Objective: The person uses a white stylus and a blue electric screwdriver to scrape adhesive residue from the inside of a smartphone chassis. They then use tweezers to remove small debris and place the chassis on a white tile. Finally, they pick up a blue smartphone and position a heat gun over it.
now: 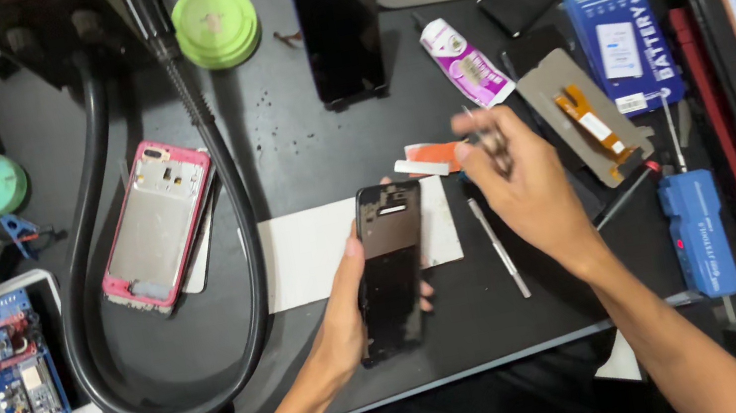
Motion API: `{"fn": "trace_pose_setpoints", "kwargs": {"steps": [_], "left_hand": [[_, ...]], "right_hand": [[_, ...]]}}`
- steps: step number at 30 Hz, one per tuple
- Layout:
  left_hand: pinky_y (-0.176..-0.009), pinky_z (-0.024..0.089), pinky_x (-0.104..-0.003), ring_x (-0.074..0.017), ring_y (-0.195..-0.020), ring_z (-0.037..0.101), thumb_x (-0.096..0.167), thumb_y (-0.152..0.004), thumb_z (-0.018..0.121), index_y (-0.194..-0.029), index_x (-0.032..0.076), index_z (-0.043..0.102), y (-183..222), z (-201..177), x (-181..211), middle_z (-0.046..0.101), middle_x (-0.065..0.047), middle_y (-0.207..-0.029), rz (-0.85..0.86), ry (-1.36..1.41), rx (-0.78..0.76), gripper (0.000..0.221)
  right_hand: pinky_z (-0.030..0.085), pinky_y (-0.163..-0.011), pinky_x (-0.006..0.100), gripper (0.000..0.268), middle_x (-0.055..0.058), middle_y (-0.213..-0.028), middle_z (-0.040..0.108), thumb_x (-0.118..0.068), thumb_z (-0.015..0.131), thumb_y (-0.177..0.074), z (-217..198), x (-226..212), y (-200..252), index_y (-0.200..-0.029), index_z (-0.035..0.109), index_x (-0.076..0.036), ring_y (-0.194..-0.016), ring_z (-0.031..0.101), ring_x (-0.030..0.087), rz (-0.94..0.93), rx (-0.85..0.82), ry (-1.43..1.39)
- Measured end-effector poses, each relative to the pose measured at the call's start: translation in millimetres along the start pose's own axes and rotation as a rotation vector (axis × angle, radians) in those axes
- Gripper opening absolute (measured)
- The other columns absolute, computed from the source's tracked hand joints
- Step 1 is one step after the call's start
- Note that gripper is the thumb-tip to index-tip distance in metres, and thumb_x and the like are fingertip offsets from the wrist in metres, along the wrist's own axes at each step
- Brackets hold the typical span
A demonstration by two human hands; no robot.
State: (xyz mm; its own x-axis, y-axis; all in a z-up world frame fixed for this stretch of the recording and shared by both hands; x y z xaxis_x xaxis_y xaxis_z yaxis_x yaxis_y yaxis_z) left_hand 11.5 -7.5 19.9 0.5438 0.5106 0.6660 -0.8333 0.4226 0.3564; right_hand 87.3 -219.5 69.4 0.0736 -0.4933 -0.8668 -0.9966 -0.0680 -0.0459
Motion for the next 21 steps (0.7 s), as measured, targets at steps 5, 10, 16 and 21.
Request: {"fn": "trace_pose_setpoints", "kwargs": {"steps": [5,10,16,21], "left_hand": [[-0.082,0.050,-0.033,-0.0205,-0.091,0.056,0.042,-0.105,0.035,-0.162,0.008,0.035,17.2,24.5,45.5,0.061,-0.011,-0.122,0.352,-0.716,0.047,0.066],[-0.085,0.050,-0.031,-0.0176,-0.093,0.059,0.035,-0.106,0.042,-0.160,0.010,0.040,28.1,39.7,69.0,0.060,-0.010,-0.110,0.483,-1.122,0.155,0.060],[-0.072,0.049,-0.040,-0.0247,-0.082,0.055,0.041,-0.111,0.030,-0.172,0.019,0.027,10.8,27.5,53.3,0.061,-0.015,-0.105,0.184,-0.438,0.258,0.064],[-0.116,0.034,-0.043,-0.0347,-0.146,0.041,0.039,-0.118,0.024,-0.164,0.004,0.025,21.1,70.2,4.8,0.043,-0.023,-0.160,0.576,-0.948,0.260,0.058]], "right_hand": [[0.059,-0.076,0.028,0.056,0.013,-0.120,0.058,-0.002,0.052,-0.099,4.8,1.6,-25.8,-0.153,0.038,-0.004,-0.081,0.070,0.015,-0.030,-0.074,-0.049],[0.057,-0.089,0.039,0.055,0.020,-0.133,0.055,-0.002,0.061,-0.096,15.5,-0.5,-33.5,-0.149,0.043,-0.001,-0.106,0.068,0.032,-0.203,0.083,0.208],[0.049,-0.115,0.043,0.047,0.020,-0.156,0.047,-0.013,0.058,-0.109,8.7,-31.7,-1.5,-0.154,0.046,-0.004,-0.145,0.051,0.034,-0.345,0.136,0.103],[0.024,-0.132,0.045,0.068,0.020,-0.170,0.006,-0.043,0.036,-0.113,41.1,-60.3,41.6,-0.161,0.013,0.000,-0.162,0.011,0.033,-0.522,-0.003,-0.354]]}}
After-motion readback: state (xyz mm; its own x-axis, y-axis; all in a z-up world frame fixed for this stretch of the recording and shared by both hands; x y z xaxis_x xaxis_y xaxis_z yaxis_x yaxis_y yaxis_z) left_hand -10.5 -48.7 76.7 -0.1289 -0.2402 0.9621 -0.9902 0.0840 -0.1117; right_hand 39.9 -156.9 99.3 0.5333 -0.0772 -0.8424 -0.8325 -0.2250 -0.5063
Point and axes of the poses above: each hand's wrist, its own y-axis away from the middle knuckle, its own z-axis out of the palm, x = y × z, the point moved 2 cm from there along -y, towards the middle knuckle
